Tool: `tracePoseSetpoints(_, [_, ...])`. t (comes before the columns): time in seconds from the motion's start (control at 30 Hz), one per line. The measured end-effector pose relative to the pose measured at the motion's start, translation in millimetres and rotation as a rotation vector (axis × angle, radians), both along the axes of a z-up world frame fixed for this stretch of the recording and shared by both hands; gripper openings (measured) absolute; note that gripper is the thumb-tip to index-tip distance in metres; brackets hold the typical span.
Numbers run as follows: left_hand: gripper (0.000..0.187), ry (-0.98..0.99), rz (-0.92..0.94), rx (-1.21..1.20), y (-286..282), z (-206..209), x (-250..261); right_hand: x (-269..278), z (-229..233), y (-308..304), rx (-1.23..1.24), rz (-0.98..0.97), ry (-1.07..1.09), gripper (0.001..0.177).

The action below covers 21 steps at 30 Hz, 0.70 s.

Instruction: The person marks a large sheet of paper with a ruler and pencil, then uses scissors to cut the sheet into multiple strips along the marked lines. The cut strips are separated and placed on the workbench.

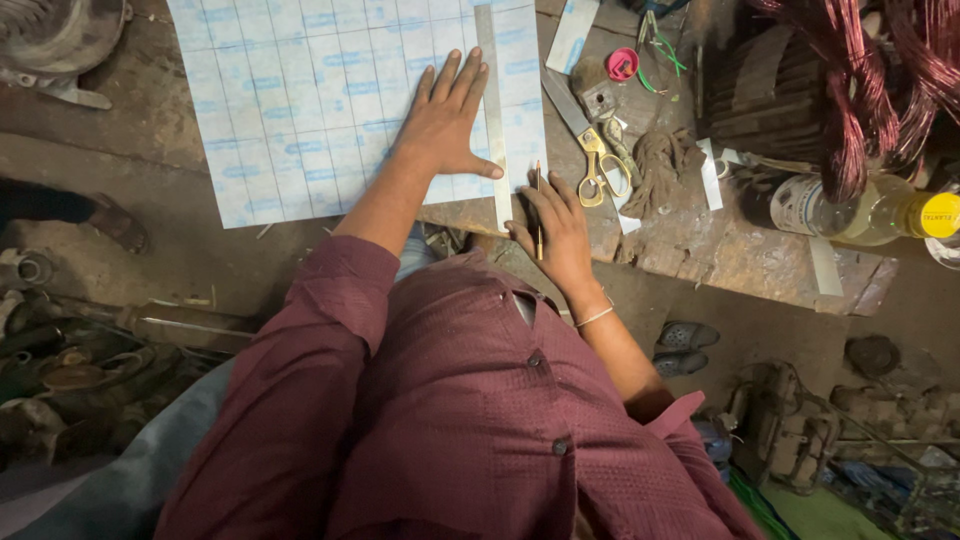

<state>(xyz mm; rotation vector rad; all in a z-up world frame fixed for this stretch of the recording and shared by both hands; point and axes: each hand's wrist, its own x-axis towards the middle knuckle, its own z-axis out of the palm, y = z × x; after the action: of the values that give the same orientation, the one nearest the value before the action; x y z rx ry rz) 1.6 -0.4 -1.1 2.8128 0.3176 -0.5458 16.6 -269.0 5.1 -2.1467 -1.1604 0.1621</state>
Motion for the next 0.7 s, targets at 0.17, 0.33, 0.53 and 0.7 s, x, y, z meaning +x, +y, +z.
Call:
tracePoseSetpoints(0.17, [0.156,0.001,-0.007,0.014,-0.7,1.3,-0.3,-0.1,-0.4,-0.8,-0.001,-0.003,0.004,0.055])
tracePoseSetpoints(0.33, [0.157,-0.016,-0.003,-0.004,-1.1,0.7,-1.8,-1.0,-3.5,-2.6,-0.005,-0.007,-0.001,0.056])
tracePoseSetpoints(0.53, [0.156,-0.038,-0.011,0.004,0.4,2.1,-1.6,-0.7,-1.4,0.3,-0.007,-0.005,-0.014,0.053])
tracePoseSetpoints(0.7, [0.156,-0.035,-0.008,-0.008,-0.1,2.3,-2.6,5.2,14.3,-1.8,0.047,-0.06,0.119,0.031])
